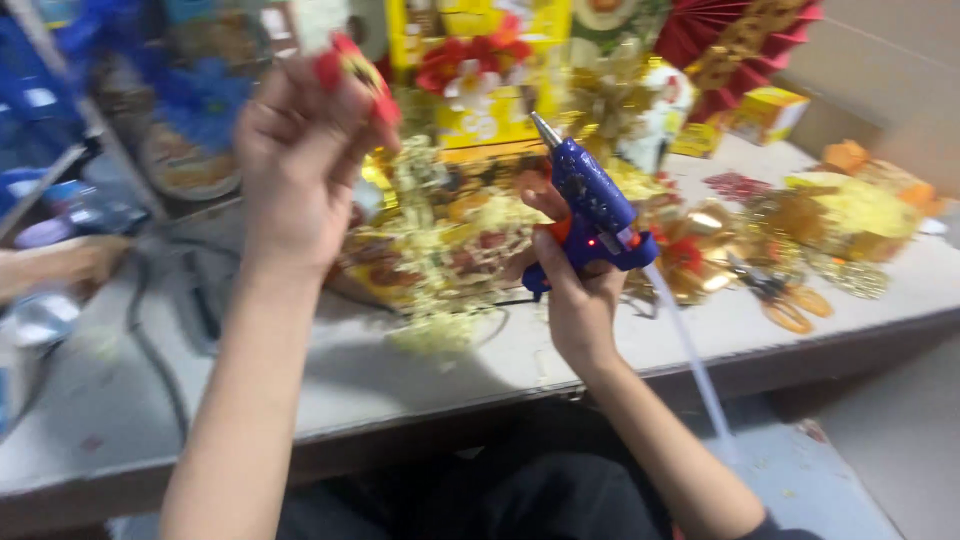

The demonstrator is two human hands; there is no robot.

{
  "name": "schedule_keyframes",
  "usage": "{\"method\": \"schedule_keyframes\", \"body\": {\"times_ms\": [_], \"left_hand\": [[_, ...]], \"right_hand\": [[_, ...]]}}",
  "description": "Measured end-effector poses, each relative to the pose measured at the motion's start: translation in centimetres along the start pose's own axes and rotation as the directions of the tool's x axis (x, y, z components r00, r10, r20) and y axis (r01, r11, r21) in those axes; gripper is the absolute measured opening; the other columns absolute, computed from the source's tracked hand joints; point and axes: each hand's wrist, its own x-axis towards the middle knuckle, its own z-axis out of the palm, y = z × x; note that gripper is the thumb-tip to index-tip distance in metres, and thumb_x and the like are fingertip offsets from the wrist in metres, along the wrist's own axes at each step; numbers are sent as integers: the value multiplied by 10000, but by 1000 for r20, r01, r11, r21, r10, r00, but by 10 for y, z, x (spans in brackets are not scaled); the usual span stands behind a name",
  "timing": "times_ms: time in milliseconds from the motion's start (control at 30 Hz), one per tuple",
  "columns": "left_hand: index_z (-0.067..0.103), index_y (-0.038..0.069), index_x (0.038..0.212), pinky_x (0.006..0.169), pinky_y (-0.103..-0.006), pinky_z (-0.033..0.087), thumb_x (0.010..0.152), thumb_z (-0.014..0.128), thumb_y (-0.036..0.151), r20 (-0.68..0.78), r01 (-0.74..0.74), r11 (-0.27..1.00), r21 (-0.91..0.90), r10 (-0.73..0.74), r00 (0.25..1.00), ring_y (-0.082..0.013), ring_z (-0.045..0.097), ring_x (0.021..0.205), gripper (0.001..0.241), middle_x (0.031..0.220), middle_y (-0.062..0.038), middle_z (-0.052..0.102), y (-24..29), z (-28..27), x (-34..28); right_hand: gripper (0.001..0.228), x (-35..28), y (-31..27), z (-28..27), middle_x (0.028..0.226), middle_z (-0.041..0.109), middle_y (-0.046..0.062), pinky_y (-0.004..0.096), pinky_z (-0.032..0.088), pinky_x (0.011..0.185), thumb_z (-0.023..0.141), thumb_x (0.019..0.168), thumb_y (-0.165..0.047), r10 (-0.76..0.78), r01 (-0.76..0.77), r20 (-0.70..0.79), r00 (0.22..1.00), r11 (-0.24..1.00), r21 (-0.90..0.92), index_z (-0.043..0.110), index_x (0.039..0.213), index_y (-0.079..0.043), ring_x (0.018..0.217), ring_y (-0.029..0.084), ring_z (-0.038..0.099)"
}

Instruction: The person uses a hot glue gun to attach red artificial flowers to a gift basket filled with yellow shredded paper and various gift boxes. They also use scissors to trim a gold ribbon and attach it to the arrangement.

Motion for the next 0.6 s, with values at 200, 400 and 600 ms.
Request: {"method": "schedule_keyframes", "body": {"times_ms": [200, 400, 600], "left_hand": [[725, 57, 1067, 739, -329, 729, 987, 779, 67, 265, 95, 988, 125, -125, 956, -186, 768, 771, 97, 912, -82, 772, -89, 40, -3], [707, -66, 1036, 680, -435, 710, 892, 778, -101, 205, 165, 960, 227, -212, 955, -293, 802, 690, 165, 846, -208, 774, -118, 44, -13], [675, 57, 1043, 809, -300, 740, 997, 709, 61, 295, 94, 973, 210, -155, 943, -259, 795, 1024, 57, 1397, -227, 676, -100, 42, -13]], "right_hand": [[298, 8, 3, -44, 1019, 650, 77, 320, 447, 557, 673, 1057, -152, 62, -19, -145, 987, 959, 281, 580, 1304, -11, 529, 140, 484], [315, 2, 39, -69, 859, 676, 207, 308, 474, 388, 591, 1088, -218, 65, -35, -217, 974, 989, 143, 662, 1076, 88, 399, 139, 530], [261, -7, -1, -56, 795, 628, 98, 252, 398, 499, 586, 1071, -258, 41, -41, 17, 999, 998, -47, 601, 1060, 2, 463, 114, 503]]}}
